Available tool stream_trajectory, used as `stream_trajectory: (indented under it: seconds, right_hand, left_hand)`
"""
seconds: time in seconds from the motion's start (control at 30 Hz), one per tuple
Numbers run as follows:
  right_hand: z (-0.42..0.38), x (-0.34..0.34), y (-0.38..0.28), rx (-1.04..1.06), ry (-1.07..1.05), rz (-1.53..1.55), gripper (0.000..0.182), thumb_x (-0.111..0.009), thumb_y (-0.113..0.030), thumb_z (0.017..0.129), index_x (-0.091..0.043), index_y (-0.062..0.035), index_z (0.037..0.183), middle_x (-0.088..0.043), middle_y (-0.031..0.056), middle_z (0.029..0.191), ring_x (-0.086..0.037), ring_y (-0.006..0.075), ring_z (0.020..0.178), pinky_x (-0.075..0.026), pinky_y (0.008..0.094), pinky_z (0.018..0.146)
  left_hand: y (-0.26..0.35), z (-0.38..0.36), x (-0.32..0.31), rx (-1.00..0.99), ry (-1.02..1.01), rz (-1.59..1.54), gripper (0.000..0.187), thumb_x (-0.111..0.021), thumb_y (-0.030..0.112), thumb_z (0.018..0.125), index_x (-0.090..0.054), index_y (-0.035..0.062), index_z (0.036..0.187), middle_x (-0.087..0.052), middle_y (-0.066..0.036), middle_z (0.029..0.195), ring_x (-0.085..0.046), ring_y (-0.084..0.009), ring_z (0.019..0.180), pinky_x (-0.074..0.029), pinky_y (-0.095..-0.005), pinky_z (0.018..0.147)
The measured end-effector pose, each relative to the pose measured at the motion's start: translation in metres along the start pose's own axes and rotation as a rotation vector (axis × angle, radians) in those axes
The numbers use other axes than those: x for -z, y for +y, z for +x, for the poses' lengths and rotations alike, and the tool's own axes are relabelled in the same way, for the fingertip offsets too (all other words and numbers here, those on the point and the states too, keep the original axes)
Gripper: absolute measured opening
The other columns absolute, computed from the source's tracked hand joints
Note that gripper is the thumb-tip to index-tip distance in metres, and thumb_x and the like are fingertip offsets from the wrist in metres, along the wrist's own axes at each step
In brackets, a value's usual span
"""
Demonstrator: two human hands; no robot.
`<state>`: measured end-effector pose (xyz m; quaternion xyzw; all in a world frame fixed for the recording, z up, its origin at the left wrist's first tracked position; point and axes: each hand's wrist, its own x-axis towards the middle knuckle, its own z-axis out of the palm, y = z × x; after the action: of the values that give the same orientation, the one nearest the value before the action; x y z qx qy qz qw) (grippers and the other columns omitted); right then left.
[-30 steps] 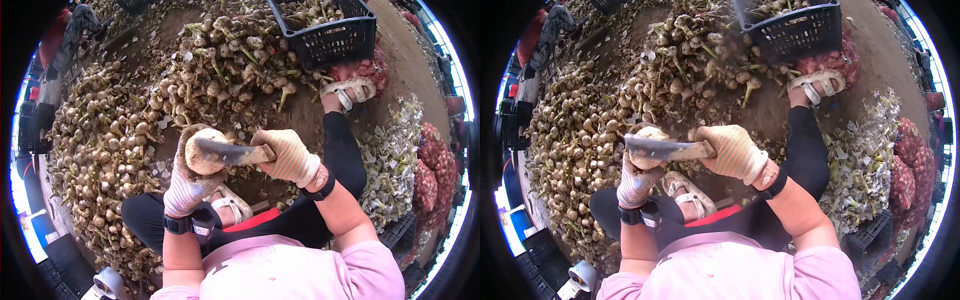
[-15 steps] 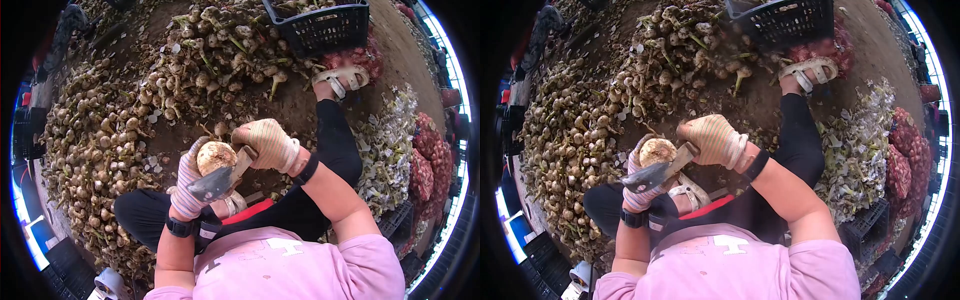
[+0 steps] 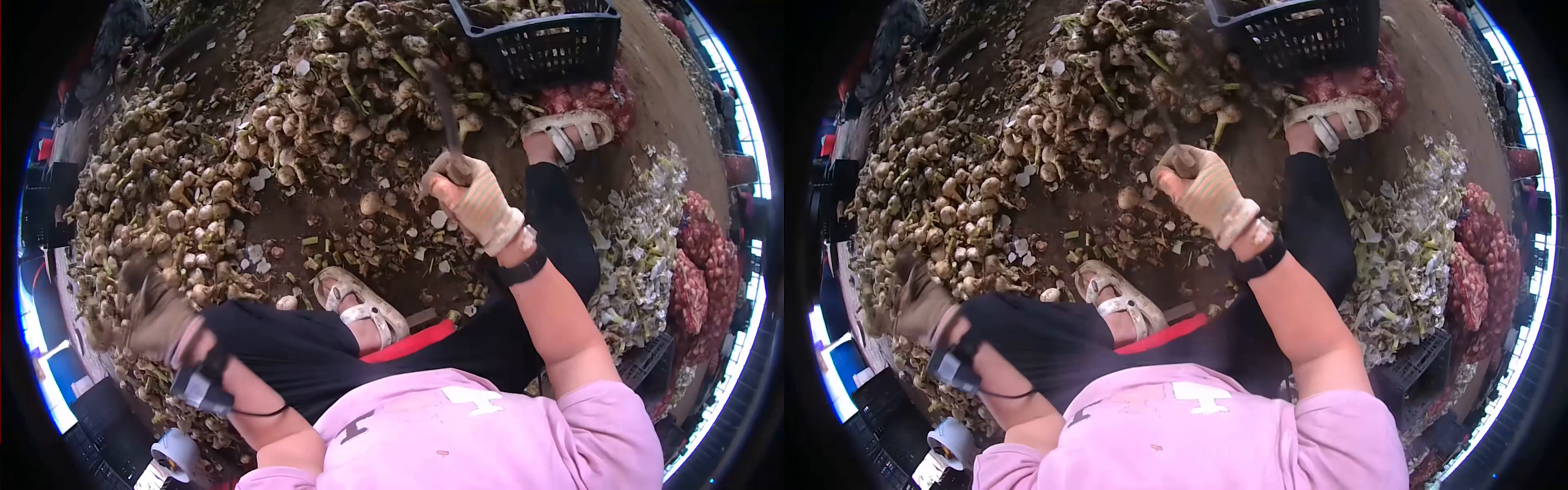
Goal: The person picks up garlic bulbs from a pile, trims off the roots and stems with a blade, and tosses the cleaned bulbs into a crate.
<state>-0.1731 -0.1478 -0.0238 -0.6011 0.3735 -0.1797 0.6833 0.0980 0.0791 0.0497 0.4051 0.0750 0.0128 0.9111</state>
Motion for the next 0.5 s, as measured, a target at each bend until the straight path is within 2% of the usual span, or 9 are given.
stream_trajectory:
  seconds: [0.07,0.1,0.13,0.17,0.2,0.23,0.33,0.43,0.5]
  right_hand:
    - [0.000,0.002,-0.003,-0.007,0.009,0.094,0.005,-0.059,-0.005,0.078,-0.056,-0.0048,0.074,-0.049,-0.0055,0.060,-0.039,0.0020,0.053,-0.034,0.0197,0.048]
    - [-0.001,0.003,-0.004,-0.021,0.027,0.191,0.006,-0.059,-0.005,0.078,-0.056,-0.0052,0.073,-0.048,-0.0057,0.059,-0.038,0.0014,0.051,-0.033,0.0189,0.047]
    - [0.000,0.004,-0.005,-0.006,0.037,0.172,0.008,-0.059,-0.006,0.079,-0.056,-0.0052,0.072,-0.047,-0.0062,0.058,-0.038,0.0008,0.051,-0.031,0.0181,0.046]
    - [-0.001,0.006,-0.011,-0.009,0.040,0.176,0.008,-0.059,-0.006,0.079,-0.056,-0.0052,0.072,-0.047,-0.0062,0.058,-0.038,0.0008,0.051,-0.031,0.0181,0.046]
    - [-0.001,0.008,-0.018,-0.039,0.039,0.130,0.008,-0.060,-0.006,0.080,-0.056,-0.0051,0.073,-0.047,-0.0063,0.058,-0.038,0.0008,0.051,-0.031,0.0183,0.046]
    - [-0.001,0.010,-0.019,-0.073,0.036,0.085,0.008,-0.060,-0.007,0.080,-0.056,-0.0050,0.074,-0.047,-0.0064,0.058,-0.038,0.0008,0.051,-0.031,0.0184,0.046]
    - [0.002,0.010,-0.016,-0.057,0.024,0.114,0.008,-0.060,-0.003,0.081,-0.056,-0.0050,0.074,-0.047,-0.0075,0.060,-0.037,0.0006,0.054,-0.031,0.0189,0.047]
    - [0.006,0.013,-0.004,0.023,0.034,0.019,0.008,-0.059,0.000,0.080,-0.056,-0.0047,0.074,-0.046,-0.0076,0.063,-0.035,0.0013,0.057,-0.033,0.0180,0.050]
    - [0.007,0.012,-0.003,-0.013,0.007,0.132,0.010,-0.061,-0.002,0.079,-0.054,-0.0047,0.072,-0.044,-0.0077,0.062,-0.036,0.0018,0.058,-0.034,0.0183,0.050]
  left_hand:
    - [-0.064,0.027,0.037,0.074,-0.583,1.140,0.029,-0.053,0.028,0.085,-0.056,0.0065,0.104,-0.062,-0.014,0.088,-0.061,-0.0194,0.067,-0.055,-0.0316,0.066]
    - [-0.135,0.024,0.063,0.077,-0.787,1.022,0.028,-0.053,0.035,0.086,-0.060,0.0111,0.100,-0.063,-0.009,0.085,-0.059,-0.0159,0.066,-0.052,-0.0325,0.062]
    - [-0.155,-0.016,0.036,0.628,-0.678,1.049,0.032,-0.053,0.041,0.086,-0.061,0.0119,0.096,-0.063,-0.006,0.083,-0.059,-0.0154,0.069,-0.048,-0.0333,0.063]
    - [-0.202,-0.024,0.050,0.677,-0.812,1.188,0.042,-0.050,0.050,0.085,-0.061,0.0110,0.094,-0.062,-0.007,0.080,-0.058,-0.0149,0.070,-0.047,-0.0330,0.063]
    - [-0.234,-0.035,0.045,0.635,-1.028,1.813,0.056,-0.047,0.057,0.083,-0.062,0.0047,0.096,-0.064,-0.012,0.084,-0.062,-0.0204,0.080,-0.048,-0.0351,0.070]
    - [-0.264,-0.050,0.050,0.428,-1.157,2.107,0.069,-0.048,0.061,0.081,-0.060,-0.0037,0.102,-0.064,-0.019,0.092,-0.061,-0.0305,0.093,-0.048,-0.0365,0.079]
    - [-0.324,-0.060,0.079,0.611,-1.324,2.149,0.071,-0.051,0.058,0.080,-0.056,-0.0071,0.108,-0.059,-0.025,0.105,-0.054,-0.0377,0.105,-0.044,-0.0362,0.087]
    - [-0.367,-0.058,0.118,0.594,-1.214,2.214,0.056,-0.058,0.050,0.079,-0.060,-0.0007,0.104,-0.062,-0.018,0.104,-0.058,-0.0274,0.103,-0.045,-0.0357,0.085]
    - [-0.340,-0.069,0.106,0.613,-0.988,1.480,0.052,-0.064,0.037,0.079,-0.053,0.0026,0.116,-0.062,-0.010,0.109,-0.060,-0.0210,0.097,-0.047,-0.0332,0.082]
